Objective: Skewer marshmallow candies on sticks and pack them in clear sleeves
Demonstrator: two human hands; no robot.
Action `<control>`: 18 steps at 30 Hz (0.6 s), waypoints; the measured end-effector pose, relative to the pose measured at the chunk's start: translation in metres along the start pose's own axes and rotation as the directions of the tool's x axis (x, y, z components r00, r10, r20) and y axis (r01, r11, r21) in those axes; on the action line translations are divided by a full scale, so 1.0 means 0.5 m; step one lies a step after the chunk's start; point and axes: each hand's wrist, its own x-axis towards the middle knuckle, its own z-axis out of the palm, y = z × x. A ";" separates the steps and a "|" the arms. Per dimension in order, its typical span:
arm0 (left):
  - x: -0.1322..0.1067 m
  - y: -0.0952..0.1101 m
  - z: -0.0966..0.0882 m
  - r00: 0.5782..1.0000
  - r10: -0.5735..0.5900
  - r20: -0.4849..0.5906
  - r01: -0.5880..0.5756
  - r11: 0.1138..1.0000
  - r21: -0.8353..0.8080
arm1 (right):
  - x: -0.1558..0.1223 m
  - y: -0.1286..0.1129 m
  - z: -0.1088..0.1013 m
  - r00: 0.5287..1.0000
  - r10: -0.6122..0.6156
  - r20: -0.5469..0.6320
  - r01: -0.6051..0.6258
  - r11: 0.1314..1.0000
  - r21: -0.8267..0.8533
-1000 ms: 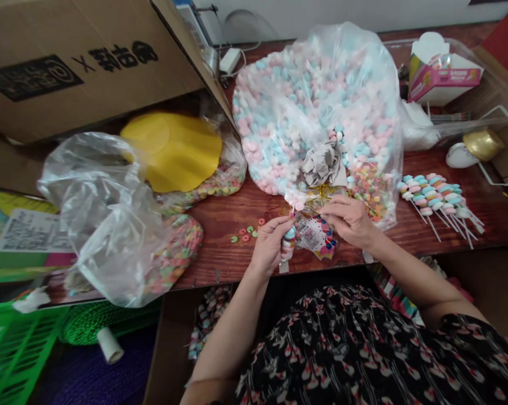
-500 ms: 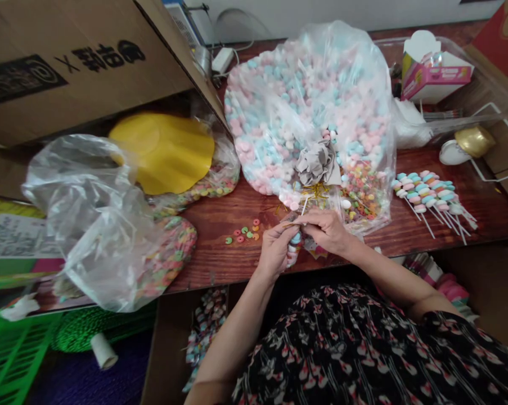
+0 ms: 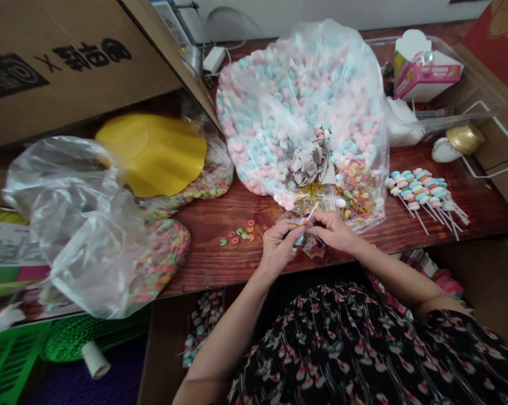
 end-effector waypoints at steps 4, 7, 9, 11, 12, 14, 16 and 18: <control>0.000 0.008 -0.006 0.984 0.078 0.162 -0.104 0.981 0.162 | 0.005 -0.014 -0.032 0.943 -0.002 0.333 -0.015 0.999 0.047; -0.007 0.007 -0.014 0.946 -0.163 0.280 0.127 0.982 0.142 | -0.007 -0.033 -0.047 0.888 -0.286 0.361 0.369 0.910 -0.187; -0.012 0.006 -0.019 0.872 -0.314 0.375 0.279 0.949 0.146 | -0.020 -0.044 -0.052 0.741 -0.498 0.452 0.651 0.696 -0.301; -0.014 0.007 -0.022 0.769 -0.425 0.478 0.376 0.905 0.200 | -0.036 -0.051 -0.053 0.563 -0.600 0.569 0.823 0.474 -0.314; -0.014 0.008 -0.024 0.709 -0.471 0.524 0.407 0.881 0.241 | -0.044 -0.054 -0.052 0.494 -0.618 0.611 0.868 0.393 -0.304; -0.012 0.011 -0.026 0.593 -0.545 0.592 0.433 0.837 0.335 | -0.057 -0.058 -0.050 0.424 -0.640 0.640 0.906 0.297 -0.302; -0.007 0.016 -0.025 0.507 -0.590 0.628 0.412 0.806 0.424 | -0.067 -0.064 -0.047 0.416 -0.642 0.644 0.908 0.259 -0.328; -0.004 0.021 -0.022 0.452 -0.614 0.647 0.361 0.789 0.497 | -0.074 -0.068 -0.044 0.420 -0.614 0.668 0.906 0.236 -0.352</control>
